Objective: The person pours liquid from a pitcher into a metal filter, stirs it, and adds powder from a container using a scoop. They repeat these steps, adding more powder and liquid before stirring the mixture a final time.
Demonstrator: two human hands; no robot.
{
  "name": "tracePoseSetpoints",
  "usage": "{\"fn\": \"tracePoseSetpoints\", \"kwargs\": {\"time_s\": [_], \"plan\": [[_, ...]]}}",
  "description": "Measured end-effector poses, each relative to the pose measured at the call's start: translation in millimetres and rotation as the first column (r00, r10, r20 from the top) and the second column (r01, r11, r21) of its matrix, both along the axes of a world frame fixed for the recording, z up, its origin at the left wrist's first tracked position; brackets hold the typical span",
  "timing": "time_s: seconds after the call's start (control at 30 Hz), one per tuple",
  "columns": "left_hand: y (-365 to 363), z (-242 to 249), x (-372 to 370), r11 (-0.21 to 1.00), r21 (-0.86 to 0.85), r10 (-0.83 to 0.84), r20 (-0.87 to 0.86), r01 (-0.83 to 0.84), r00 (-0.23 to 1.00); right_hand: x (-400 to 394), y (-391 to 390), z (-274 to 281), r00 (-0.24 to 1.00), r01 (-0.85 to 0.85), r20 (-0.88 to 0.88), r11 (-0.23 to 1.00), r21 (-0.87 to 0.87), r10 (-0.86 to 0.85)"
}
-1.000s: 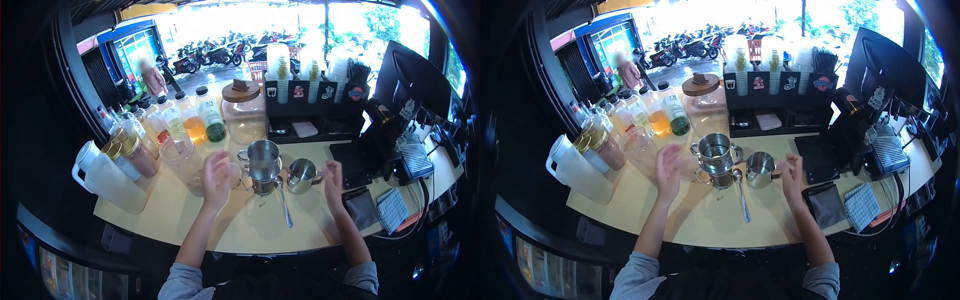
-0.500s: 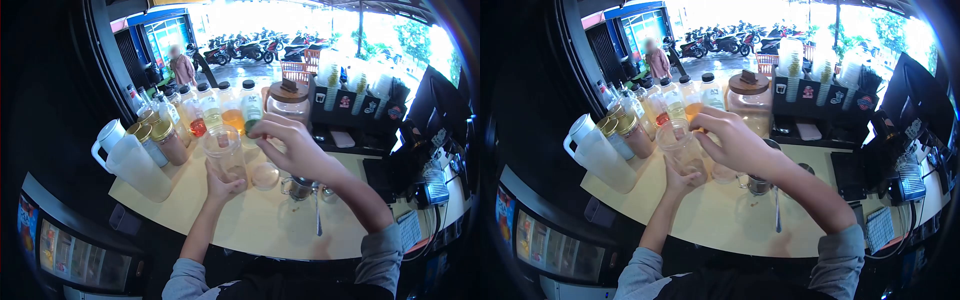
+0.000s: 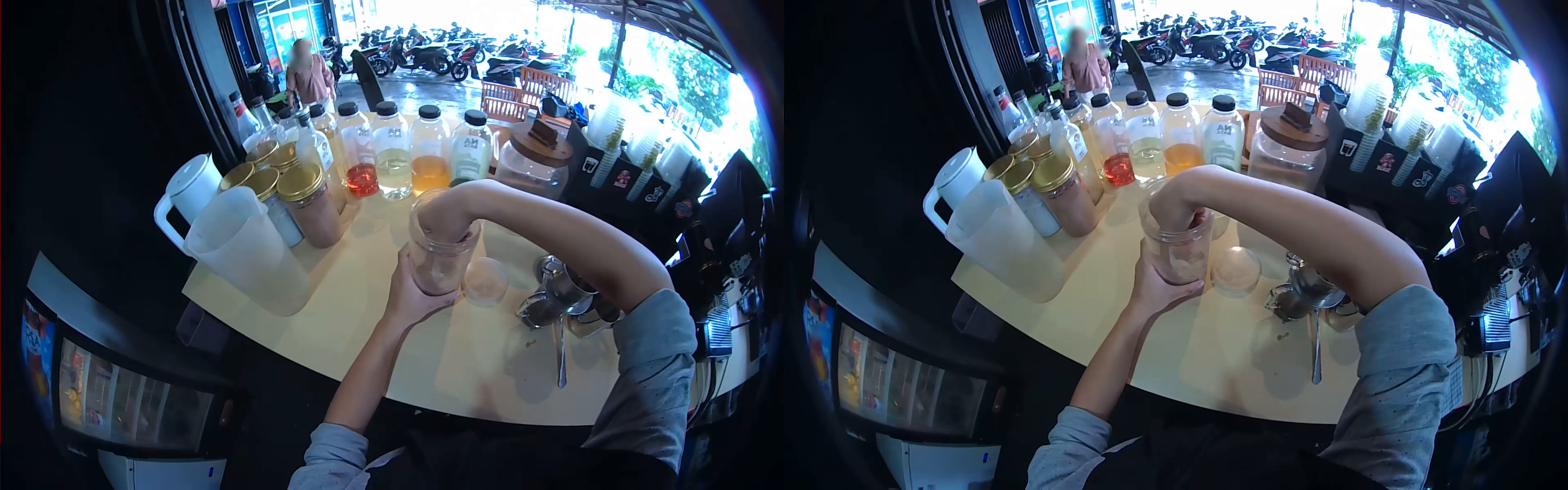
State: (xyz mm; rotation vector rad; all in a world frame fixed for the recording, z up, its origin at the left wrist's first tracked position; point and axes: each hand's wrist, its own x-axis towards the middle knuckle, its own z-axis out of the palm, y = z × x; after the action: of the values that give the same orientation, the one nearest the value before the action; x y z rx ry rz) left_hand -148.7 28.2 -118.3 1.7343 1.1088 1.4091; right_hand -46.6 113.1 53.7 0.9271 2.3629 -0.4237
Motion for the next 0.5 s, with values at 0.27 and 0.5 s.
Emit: {"fn": "tracePoseSetpoints", "kwargs": {"time_s": [0.27,0.5], "plan": [[1,-2,-1,0.998,0.022,-0.052,-0.019,0.053,0.998,-12,27,-30,0.871,-0.334,0.346,0.937,-0.102,0.348],[-1,-8,0,0.997,0.056,-0.055,-0.119,0.062,0.991,33,-13,-19,0.905,-0.411,0.173,0.903,0.124,0.388]]}}
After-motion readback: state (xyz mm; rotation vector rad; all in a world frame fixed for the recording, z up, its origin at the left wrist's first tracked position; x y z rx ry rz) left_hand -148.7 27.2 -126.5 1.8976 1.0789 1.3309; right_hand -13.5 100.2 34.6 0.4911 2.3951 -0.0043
